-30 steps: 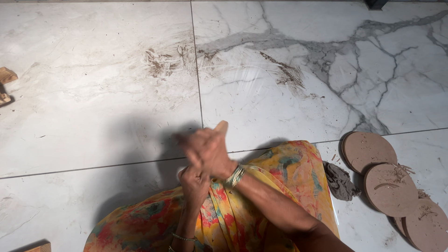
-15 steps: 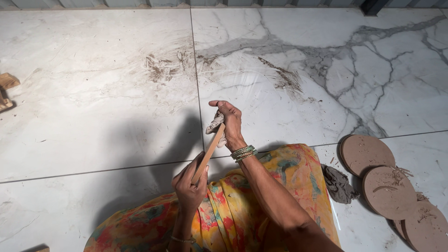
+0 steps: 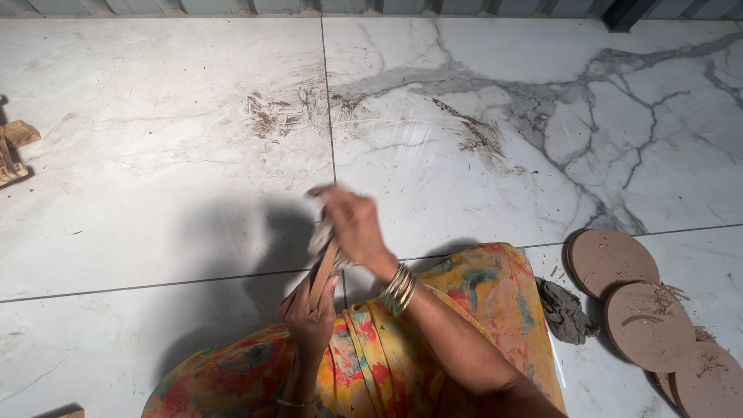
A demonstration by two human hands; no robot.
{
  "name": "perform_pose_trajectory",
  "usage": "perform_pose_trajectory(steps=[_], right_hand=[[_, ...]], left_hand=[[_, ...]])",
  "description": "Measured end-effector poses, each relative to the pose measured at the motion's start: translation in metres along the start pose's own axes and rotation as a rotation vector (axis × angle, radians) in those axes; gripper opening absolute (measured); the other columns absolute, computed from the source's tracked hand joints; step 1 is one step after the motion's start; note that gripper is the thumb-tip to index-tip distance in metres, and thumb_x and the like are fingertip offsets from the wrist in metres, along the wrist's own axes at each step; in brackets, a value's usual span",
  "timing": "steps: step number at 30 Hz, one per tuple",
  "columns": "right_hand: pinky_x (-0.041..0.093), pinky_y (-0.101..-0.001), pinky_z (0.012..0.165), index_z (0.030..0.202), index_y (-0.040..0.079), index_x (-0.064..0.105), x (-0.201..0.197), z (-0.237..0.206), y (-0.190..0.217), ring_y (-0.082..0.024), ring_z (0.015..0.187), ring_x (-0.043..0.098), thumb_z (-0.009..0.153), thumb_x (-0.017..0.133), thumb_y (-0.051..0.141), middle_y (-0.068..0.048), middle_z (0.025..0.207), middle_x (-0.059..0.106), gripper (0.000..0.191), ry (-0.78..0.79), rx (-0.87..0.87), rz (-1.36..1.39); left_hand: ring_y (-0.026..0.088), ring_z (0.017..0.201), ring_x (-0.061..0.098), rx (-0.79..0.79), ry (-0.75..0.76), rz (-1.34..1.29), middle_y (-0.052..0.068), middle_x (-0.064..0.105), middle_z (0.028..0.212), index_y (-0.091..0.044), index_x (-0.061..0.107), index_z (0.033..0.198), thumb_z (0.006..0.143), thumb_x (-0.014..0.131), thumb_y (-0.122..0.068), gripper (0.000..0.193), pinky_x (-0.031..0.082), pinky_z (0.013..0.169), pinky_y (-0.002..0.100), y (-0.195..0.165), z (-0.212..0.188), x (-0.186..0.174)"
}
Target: The person sits on the floor and wipes round wooden discs one at a time with a cloth, rubbing the faces and edges of each disc and setting finished discs aside with the others.
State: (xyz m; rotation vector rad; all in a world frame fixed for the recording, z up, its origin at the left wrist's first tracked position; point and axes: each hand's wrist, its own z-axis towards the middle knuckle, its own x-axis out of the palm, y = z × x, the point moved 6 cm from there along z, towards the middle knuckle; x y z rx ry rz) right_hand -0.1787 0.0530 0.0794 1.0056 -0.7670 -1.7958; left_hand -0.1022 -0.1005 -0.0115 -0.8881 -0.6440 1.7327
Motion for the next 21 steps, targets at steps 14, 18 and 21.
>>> perform_pose_trajectory(steps=[14,18,21], right_hand=[[0.046,-0.0291,0.047,0.11,0.005,0.072,0.006,-0.011,0.049,-0.013,0.05,0.056,0.107,0.057,0.015,-0.002,0.064,0.061,0.018,0.003,-0.335,-0.258],[0.051,-0.0353,0.054,0.098,0.007,0.073,0.033,-0.029,0.089,-0.018,0.059,0.062,0.099,0.065,0.012,-0.004,0.063,0.062,0.009,0.136,-0.691,-0.559],[0.047,-0.0317,0.047,0.107,0.006,0.076,0.018,-0.002,0.053,-0.011,0.051,0.056,0.104,0.058,0.011,-0.002,0.064,0.066,0.019,0.138,-0.265,-0.377]], left_hand=[[0.017,0.047,0.064,-0.3,0.208,-0.151,0.006,0.067,0.061,0.0,0.068,0.092,0.084,0.076,-0.006,0.013,0.051,0.045,0.032,0.011,0.0,0.019],[0.01,0.05,0.055,-0.045,0.048,-0.182,0.004,0.058,0.058,0.0,0.061,0.079,0.09,0.071,-0.005,0.016,0.043,0.051,0.029,0.017,-0.004,-0.002],[0.007,0.047,0.058,-0.129,0.049,-0.211,0.004,0.065,0.06,0.003,0.069,0.092,0.091,0.073,-0.01,0.013,0.044,0.045,0.025,0.015,-0.001,-0.007]])
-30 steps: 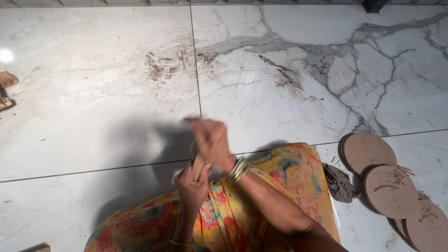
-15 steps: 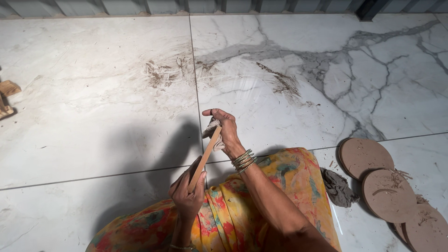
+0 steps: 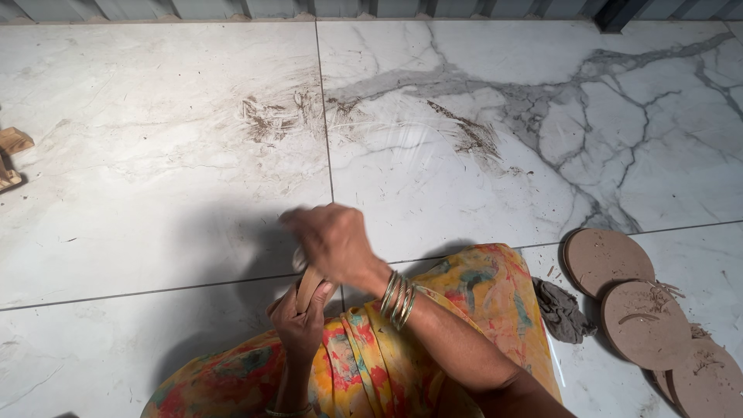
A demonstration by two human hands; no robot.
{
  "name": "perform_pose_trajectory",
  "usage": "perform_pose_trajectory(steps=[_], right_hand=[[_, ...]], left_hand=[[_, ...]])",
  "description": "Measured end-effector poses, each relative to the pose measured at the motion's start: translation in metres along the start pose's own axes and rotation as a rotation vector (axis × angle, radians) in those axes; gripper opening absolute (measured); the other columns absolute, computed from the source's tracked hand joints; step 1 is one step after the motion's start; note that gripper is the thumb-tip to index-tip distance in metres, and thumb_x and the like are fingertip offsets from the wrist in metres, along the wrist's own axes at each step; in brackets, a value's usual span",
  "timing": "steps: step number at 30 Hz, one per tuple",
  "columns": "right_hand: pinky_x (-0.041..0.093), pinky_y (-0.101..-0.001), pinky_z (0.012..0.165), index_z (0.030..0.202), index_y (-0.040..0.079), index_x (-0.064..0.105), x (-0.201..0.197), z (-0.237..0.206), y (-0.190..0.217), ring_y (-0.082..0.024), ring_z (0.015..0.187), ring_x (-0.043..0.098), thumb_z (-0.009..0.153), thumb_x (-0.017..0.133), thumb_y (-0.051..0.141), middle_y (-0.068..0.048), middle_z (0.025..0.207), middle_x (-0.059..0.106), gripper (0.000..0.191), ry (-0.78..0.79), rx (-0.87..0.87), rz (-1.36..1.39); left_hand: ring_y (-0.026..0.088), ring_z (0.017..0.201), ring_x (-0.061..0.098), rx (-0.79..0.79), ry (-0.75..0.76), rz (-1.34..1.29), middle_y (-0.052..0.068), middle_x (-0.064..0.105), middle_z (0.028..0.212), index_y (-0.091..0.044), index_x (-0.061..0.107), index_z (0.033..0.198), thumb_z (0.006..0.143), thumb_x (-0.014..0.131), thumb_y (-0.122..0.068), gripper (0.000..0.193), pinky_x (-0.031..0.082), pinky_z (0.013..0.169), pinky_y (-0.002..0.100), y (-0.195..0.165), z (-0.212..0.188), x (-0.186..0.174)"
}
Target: The person sits on the floor and wipes round wooden discs one at a time with a cloth, rubbing the faces and edges of each disc and setting finished discs aside with the others.
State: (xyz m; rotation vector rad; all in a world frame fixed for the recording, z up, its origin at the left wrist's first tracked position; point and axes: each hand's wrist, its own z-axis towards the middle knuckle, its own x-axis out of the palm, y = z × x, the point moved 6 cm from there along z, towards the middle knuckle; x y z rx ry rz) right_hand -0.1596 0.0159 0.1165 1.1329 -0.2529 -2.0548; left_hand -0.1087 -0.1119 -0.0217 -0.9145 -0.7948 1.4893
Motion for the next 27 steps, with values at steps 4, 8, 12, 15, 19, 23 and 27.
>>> perform_pose_trajectory(steps=[4,8,12,15,19,23,27], right_hand=[[0.044,-0.0294,0.05,0.1,0.004,0.077,0.002,-0.011,-0.07,-0.009,0.054,0.054,0.106,0.057,0.023,0.0,0.063,0.061,0.028,-0.014,0.444,0.354],[0.042,-0.0272,0.055,0.097,-0.001,0.077,0.002,-0.027,-0.108,-0.009,0.062,0.049,0.106,0.059,0.023,0.0,0.068,0.059,0.031,-0.193,0.651,0.522],[0.052,-0.0317,0.05,0.103,-0.001,0.064,-0.017,-0.037,-0.135,-0.017,0.051,0.059,0.106,0.048,0.036,-0.001,0.063,0.054,0.04,-0.765,0.876,1.153],[0.058,-0.0301,0.066,0.119,0.001,0.057,-0.028,-0.032,-0.104,-0.015,0.07,0.071,0.108,0.039,0.04,-0.003,0.08,0.064,0.045,-0.627,0.651,0.931],[0.035,-0.0486,0.11,0.145,0.005,0.042,0.018,-0.072,-0.012,-0.03,0.129,0.043,0.095,0.062,0.032,-0.016,0.138,0.045,0.061,0.072,0.403,0.115],[0.006,-0.0551,0.129,0.159,0.004,0.021,0.044,-0.125,0.026,-0.035,0.158,0.009,0.08,0.072,0.041,-0.02,0.169,0.012,0.101,0.511,0.131,-0.162],[0.002,-0.0552,0.129,0.163,0.003,0.012,0.009,-0.099,-0.012,-0.036,0.16,0.001,0.091,0.075,0.046,-0.022,0.171,0.007,0.105,0.165,0.147,-0.282]], left_hand=[[0.006,0.044,0.06,-0.044,-0.005,0.027,0.006,0.069,0.06,0.005,0.074,0.1,0.089,0.076,-0.011,0.019,0.043,0.043,0.025,-0.016,0.009,0.007],[0.006,0.046,0.059,-0.012,0.009,0.006,0.005,0.068,0.062,0.006,0.072,0.108,0.089,0.076,-0.011,0.026,0.044,0.044,0.025,-0.019,0.011,0.012],[0.008,0.049,0.046,-0.269,-0.056,-0.019,0.004,0.057,0.062,0.008,0.062,0.089,0.098,0.075,-0.011,0.025,0.036,0.045,0.027,0.01,0.002,0.01],[0.004,0.062,0.045,-0.36,-0.165,-0.363,-0.001,0.058,0.07,0.004,0.066,0.092,0.102,0.064,-0.011,0.018,0.039,0.056,0.023,0.023,-0.003,0.01],[0.0,0.08,0.045,-0.279,-0.266,-0.863,-0.006,0.052,0.079,0.0,0.058,0.082,0.116,0.063,-0.004,0.035,0.04,0.069,0.02,0.023,0.003,0.009],[0.004,0.08,0.055,-0.46,-0.347,-0.711,-0.001,0.064,0.085,0.001,0.065,0.089,0.105,0.053,-0.01,0.023,0.048,0.072,0.022,0.025,0.006,-0.008],[0.005,0.082,0.052,-0.286,-0.27,-0.878,-0.002,0.06,0.083,0.001,0.061,0.086,0.112,0.058,-0.007,0.028,0.048,0.076,0.025,0.008,0.018,-0.004]])
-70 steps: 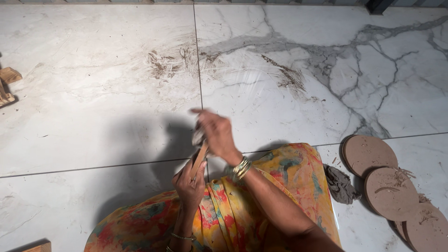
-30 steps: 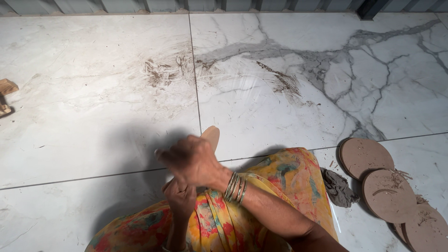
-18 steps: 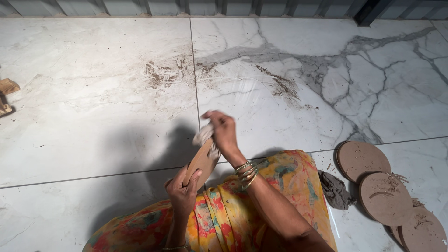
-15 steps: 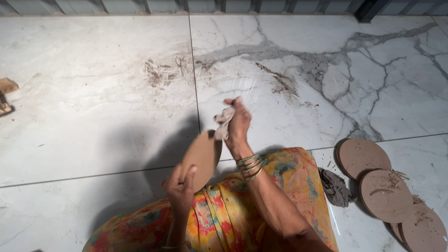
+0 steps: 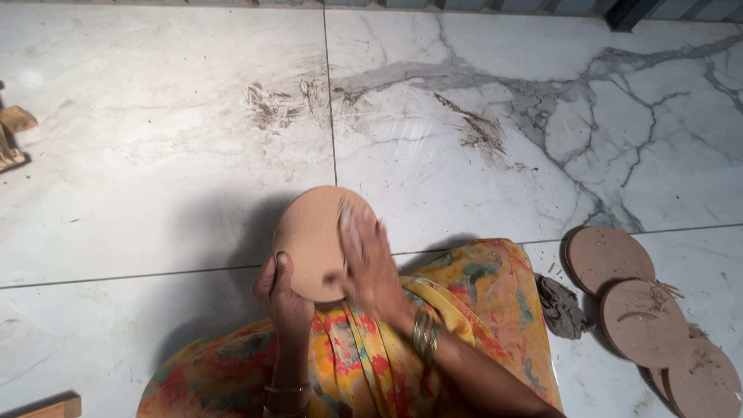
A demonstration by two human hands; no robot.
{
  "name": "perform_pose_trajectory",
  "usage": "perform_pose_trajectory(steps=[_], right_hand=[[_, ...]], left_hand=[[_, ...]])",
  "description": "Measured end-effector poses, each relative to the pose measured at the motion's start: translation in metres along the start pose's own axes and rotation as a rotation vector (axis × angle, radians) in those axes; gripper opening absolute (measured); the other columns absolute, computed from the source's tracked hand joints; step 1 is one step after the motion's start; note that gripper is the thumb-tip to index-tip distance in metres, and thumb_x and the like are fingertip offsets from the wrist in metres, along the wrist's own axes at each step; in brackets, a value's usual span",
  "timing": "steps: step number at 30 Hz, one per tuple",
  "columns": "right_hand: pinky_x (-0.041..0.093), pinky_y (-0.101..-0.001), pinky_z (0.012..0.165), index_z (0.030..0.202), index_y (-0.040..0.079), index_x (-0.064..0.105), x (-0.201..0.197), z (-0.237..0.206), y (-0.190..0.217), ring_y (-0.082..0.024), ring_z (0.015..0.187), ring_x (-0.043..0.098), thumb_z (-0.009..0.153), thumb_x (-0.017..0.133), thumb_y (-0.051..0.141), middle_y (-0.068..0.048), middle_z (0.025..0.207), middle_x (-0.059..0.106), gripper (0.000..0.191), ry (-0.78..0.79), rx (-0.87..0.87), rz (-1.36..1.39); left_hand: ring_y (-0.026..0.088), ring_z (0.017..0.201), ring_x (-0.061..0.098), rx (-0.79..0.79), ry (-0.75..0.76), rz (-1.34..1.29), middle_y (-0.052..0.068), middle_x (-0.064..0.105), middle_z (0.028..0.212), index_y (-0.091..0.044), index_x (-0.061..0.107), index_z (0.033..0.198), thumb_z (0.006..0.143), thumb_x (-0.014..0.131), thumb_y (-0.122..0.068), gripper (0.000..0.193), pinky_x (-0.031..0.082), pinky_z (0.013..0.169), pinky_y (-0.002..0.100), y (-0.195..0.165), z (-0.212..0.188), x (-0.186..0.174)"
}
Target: The person sits on the floor and wipes round wooden discs one at a time with a cloth, rubbing the faces and edges of each disc and setting finished discs aside with the others.
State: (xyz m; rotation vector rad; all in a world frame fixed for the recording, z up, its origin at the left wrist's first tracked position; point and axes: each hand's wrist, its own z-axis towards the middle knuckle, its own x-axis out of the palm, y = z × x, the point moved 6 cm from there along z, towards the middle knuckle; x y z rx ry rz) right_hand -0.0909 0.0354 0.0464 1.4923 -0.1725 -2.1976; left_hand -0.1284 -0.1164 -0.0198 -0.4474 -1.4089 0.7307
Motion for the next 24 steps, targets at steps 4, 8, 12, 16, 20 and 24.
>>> perform_pose_trajectory(steps=[4,8,12,16,20,24], right_hand=[[0.003,-0.0566,0.127,0.161,0.001,0.01,0.01,0.041,-0.015,-0.038,0.158,0.002,0.083,0.074,0.057,-0.024,0.169,0.006,0.116,-0.032,0.113,-0.004],[0.003,-0.054,0.132,0.164,0.007,0.011,0.037,0.003,0.031,-0.033,0.162,0.004,0.079,0.069,0.061,-0.017,0.173,0.008,0.117,0.184,-0.184,0.098],[-0.001,-0.054,0.132,0.165,0.007,0.004,0.034,-0.037,0.023,-0.031,0.162,-0.002,0.083,0.061,0.071,-0.019,0.173,-0.003,0.118,0.244,-0.261,-0.007],[-0.001,-0.0514,0.134,0.164,0.012,0.002,0.013,0.001,-0.019,-0.027,0.163,-0.005,0.09,0.055,0.073,-0.017,0.174,-0.005,0.109,0.019,-0.008,-0.179],[-0.001,-0.0519,0.132,0.165,0.01,0.001,0.024,0.027,0.006,-0.029,0.162,-0.005,0.083,0.053,0.073,-0.017,0.173,-0.003,0.116,0.064,-0.079,-0.043],[0.0,-0.0504,0.134,0.165,0.011,0.001,0.041,-0.022,0.045,-0.029,0.163,-0.006,0.084,0.05,0.079,-0.014,0.174,-0.002,0.116,0.337,-0.232,0.025]], left_hand=[[0.007,0.078,0.061,-0.149,-0.171,0.057,0.0,0.067,0.086,-0.001,0.069,0.094,0.096,0.052,-0.011,0.019,0.054,0.074,0.026,0.014,0.0,-0.009],[0.004,0.075,0.046,-0.063,-0.131,0.033,-0.004,0.05,0.08,0.0,0.059,0.086,0.111,0.058,-0.01,0.027,0.046,0.068,0.026,0.008,0.003,-0.023],[0.006,0.083,0.053,-0.019,-0.072,-0.048,-0.002,0.056,0.085,-0.003,0.054,0.082,0.11,0.057,-0.01,0.03,0.05,0.08,0.025,0.005,0.005,-0.023],[0.006,0.081,0.055,-0.079,-0.04,-0.067,-0.001,0.057,0.083,-0.003,0.054,0.079,0.109,0.054,-0.012,0.031,0.051,0.077,0.026,0.011,0.003,-0.015],[0.006,0.077,0.053,-0.04,-0.045,0.161,-0.001,0.058,0.08,-0.003,0.057,0.081,0.106,0.051,-0.013,0.028,0.05,0.073,0.025,0.014,0.002,-0.026],[0.004,0.078,0.049,0.093,0.063,0.057,-0.003,0.05,0.078,-0.003,0.051,0.079,0.121,0.057,-0.009,0.043,0.045,0.077,0.024,0.014,0.004,-0.036]])
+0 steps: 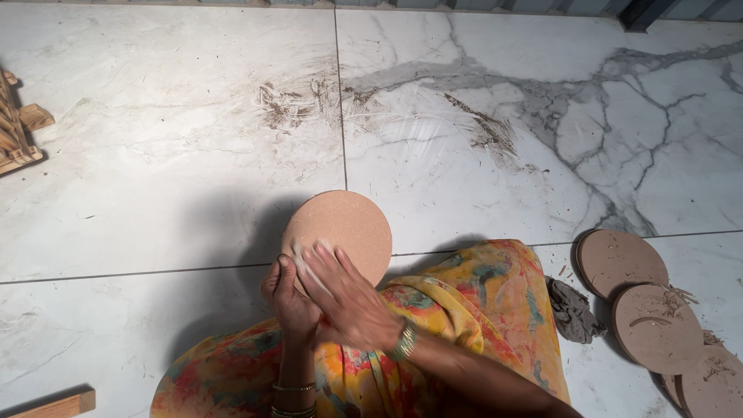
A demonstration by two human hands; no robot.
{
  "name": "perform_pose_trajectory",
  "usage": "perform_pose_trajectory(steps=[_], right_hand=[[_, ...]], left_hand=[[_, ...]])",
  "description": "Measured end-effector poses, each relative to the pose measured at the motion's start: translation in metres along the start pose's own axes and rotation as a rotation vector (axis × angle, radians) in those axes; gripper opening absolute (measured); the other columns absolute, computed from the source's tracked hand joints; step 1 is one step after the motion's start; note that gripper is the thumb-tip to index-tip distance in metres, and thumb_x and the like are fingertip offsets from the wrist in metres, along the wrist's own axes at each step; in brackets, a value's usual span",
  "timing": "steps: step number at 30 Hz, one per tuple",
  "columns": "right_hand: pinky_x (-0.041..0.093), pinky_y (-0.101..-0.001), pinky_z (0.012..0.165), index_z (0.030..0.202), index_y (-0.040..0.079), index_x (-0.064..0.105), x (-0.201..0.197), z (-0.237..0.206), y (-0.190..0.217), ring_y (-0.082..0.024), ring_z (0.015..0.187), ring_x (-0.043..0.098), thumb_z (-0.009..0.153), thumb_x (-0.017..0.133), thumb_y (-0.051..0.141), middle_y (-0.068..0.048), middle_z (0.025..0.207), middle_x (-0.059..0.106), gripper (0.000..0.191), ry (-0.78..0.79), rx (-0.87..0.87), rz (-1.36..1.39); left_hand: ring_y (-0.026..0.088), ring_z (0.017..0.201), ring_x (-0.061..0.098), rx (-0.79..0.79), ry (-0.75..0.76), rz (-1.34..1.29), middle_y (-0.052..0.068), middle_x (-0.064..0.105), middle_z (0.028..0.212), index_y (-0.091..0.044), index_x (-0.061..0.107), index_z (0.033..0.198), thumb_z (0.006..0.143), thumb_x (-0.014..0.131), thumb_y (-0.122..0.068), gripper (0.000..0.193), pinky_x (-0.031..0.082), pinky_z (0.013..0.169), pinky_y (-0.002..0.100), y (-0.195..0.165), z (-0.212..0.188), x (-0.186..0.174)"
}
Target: The person sits on the floor and wipes round wooden discs one at a time with a cloth, rubbing the faces and edges of each disc and setting finished discs aside with the others.
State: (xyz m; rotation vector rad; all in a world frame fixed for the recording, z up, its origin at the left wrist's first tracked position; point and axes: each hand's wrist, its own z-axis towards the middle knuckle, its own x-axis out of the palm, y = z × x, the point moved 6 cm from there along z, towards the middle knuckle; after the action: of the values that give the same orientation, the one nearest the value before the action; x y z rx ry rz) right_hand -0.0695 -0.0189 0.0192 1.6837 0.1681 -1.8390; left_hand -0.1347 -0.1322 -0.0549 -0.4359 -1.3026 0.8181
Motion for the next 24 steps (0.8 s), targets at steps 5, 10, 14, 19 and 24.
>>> perform_pose_trajectory(steps=[5,10,14,19,24], right_hand=[[-0.003,-0.0515,0.133,0.164,0.008,0.001,-0.018,-0.016,-0.046,-0.028,0.162,-0.008,0.089,0.041,0.078,-0.019,0.174,-0.006,0.111,-0.107,0.185,-0.138],[-0.002,-0.0546,0.131,0.165,0.007,0.0,-0.042,0.034,-0.06,-0.032,0.161,-0.004,0.09,0.031,0.077,-0.02,0.173,-0.003,0.107,-0.346,0.161,-0.041],[0.008,-0.0558,0.135,0.167,0.009,0.009,-0.02,0.024,-0.014,-0.032,0.165,0.003,0.093,0.036,0.077,-0.018,0.175,0.006,0.103,-0.223,-0.061,0.072],[0.017,-0.0545,0.129,0.159,0.013,0.027,0.001,-0.032,-0.017,-0.028,0.157,0.014,0.078,0.075,0.047,-0.012,0.169,0.019,0.1,-0.126,-0.207,-0.063],[0.039,-0.0443,0.121,0.147,0.018,0.055,-0.02,-0.052,-0.053,-0.024,0.142,0.053,0.091,0.077,0.013,-0.007,0.154,0.054,0.061,-0.405,-0.305,-0.263]], left_hand=[[0.01,0.087,0.063,-0.201,-0.151,-0.151,0.005,0.066,0.094,-0.001,0.063,0.089,0.107,0.054,-0.015,0.025,0.055,0.082,0.028,0.009,0.002,0.004],[0.013,0.087,0.066,-0.253,-0.151,-0.098,0.008,0.069,0.096,0.001,0.068,0.098,0.102,0.053,-0.017,0.024,0.056,0.08,0.03,0.01,0.002,0.012],[0.011,0.089,0.059,-0.18,-0.021,-0.144,0.009,0.063,0.097,0.008,0.063,0.1,0.123,0.058,-0.016,0.034,0.051,0.081,0.03,0.013,-0.002,0.0],[0.018,0.096,0.069,-0.315,-0.116,-0.2,0.013,0.07,0.105,0.006,0.066,0.113,0.107,0.054,-0.023,0.032,0.057,0.086,0.034,0.019,0.009,-0.008],[0.017,0.105,0.069,-0.57,-0.251,-0.215,0.012,0.071,0.115,-0.002,0.059,0.125,0.1,0.051,-0.038,0.045,0.056,0.093,0.036,0.016,0.012,0.012]])
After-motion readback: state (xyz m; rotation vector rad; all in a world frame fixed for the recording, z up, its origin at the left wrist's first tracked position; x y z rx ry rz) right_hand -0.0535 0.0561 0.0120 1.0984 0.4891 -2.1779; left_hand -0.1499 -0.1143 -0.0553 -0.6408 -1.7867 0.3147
